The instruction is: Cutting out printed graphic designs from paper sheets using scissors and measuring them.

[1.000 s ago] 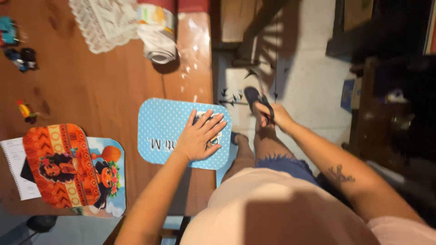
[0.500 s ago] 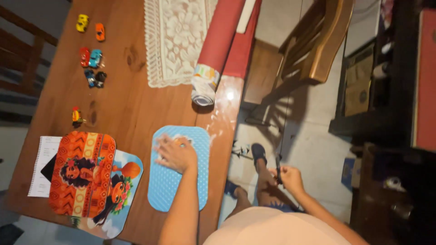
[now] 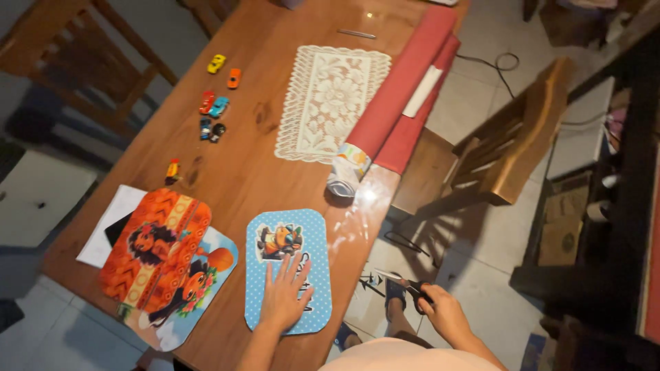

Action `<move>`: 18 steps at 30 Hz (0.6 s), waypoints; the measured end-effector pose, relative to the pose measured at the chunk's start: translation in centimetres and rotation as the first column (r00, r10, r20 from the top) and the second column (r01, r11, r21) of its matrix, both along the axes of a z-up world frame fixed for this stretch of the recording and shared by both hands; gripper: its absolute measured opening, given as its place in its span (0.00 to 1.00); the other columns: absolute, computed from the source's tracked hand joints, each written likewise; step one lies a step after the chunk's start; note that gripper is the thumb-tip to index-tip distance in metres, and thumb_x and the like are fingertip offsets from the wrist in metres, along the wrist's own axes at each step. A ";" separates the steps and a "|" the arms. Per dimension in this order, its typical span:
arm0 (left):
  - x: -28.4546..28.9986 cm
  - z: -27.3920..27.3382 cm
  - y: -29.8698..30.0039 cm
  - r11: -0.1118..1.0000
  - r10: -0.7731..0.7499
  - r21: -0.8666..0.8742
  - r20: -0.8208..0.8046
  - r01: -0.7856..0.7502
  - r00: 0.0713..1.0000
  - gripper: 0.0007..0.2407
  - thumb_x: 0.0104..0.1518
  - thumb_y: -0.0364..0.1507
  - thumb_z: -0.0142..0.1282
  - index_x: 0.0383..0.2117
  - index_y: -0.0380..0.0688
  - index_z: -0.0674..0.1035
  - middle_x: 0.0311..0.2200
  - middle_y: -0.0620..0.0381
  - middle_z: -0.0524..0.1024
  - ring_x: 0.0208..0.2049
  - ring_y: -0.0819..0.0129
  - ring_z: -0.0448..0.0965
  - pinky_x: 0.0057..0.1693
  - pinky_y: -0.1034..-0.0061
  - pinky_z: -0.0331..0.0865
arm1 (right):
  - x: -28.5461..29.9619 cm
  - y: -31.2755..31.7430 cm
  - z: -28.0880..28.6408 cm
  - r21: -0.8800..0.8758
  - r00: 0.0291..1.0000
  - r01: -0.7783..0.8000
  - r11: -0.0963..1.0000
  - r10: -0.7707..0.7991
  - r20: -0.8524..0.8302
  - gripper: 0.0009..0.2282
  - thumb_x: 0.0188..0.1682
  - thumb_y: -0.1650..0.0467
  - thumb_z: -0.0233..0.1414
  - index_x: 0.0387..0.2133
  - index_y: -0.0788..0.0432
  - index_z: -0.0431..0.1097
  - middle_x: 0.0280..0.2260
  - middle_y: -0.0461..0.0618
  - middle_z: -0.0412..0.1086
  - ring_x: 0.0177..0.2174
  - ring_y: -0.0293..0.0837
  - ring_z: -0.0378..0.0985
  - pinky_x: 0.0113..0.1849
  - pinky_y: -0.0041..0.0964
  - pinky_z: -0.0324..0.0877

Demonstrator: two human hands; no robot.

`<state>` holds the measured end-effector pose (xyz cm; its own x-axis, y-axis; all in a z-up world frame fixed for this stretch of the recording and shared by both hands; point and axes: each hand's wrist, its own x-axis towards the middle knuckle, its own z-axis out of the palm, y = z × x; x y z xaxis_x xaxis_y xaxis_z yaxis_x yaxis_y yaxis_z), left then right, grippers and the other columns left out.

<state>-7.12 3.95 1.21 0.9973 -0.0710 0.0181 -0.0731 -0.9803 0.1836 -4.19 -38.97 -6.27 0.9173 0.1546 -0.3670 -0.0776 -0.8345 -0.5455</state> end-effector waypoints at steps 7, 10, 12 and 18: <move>-0.3 -1.2 -2.9 0.936 0.347 0.027 0.104 -0.352 0.932 0.27 0.59 0.46 0.46 0.67 0.62 0.65 0.71 0.60 0.57 0.71 0.56 0.52 0.69 0.43 0.44 | 4.0 6.4 1.5 0.107 0.959 -0.236 0.966 0.214 0.188 0.16 0.48 0.62 0.55 0.50 0.48 0.73 0.50 0.42 0.77 0.45 0.46 0.82 0.46 0.41 0.73; 1.1 -3.3 -4.1 0.775 0.622 -0.006 0.185 -0.632 0.761 0.29 0.56 0.47 0.52 0.67 0.63 0.66 0.71 0.61 0.57 0.71 0.56 0.55 0.66 0.39 0.50 | 5.2 10.9 4.8 0.179 0.922 -0.353 0.918 0.309 0.233 0.13 0.48 0.65 0.55 0.46 0.50 0.73 0.45 0.45 0.79 0.42 0.49 0.82 0.43 0.42 0.72; 1.4 -2.2 -5.0 0.731 0.681 -0.053 0.131 -0.681 0.721 0.27 0.58 0.45 0.51 0.66 0.60 0.67 0.71 0.58 0.58 0.72 0.55 0.54 0.67 0.37 0.47 | 5.0 12.8 4.7 0.081 0.887 -0.405 0.911 0.370 0.274 0.13 0.49 0.62 0.56 0.46 0.47 0.74 0.41 0.46 0.79 0.41 0.50 0.83 0.42 0.44 0.75; -1.4 -3.8 -5.6 0.590 0.795 -0.373 0.117 -0.716 0.595 0.26 0.53 0.36 0.58 0.61 0.49 0.71 0.71 0.47 0.55 0.73 0.50 0.50 0.70 0.40 0.43 | 5.7 17.1 3.6 -0.121 0.807 -0.503 0.856 0.515 0.290 0.16 0.50 0.55 0.53 0.50 0.42 0.72 0.33 0.53 0.79 0.37 0.56 0.84 0.41 0.51 0.77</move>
<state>-8.48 -1.62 -2.57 0.6375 0.7537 0.1597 0.5911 -0.6115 0.5260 1.50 -21.87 -2.67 0.7763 0.6221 -0.1013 0.5262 -0.7282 -0.4391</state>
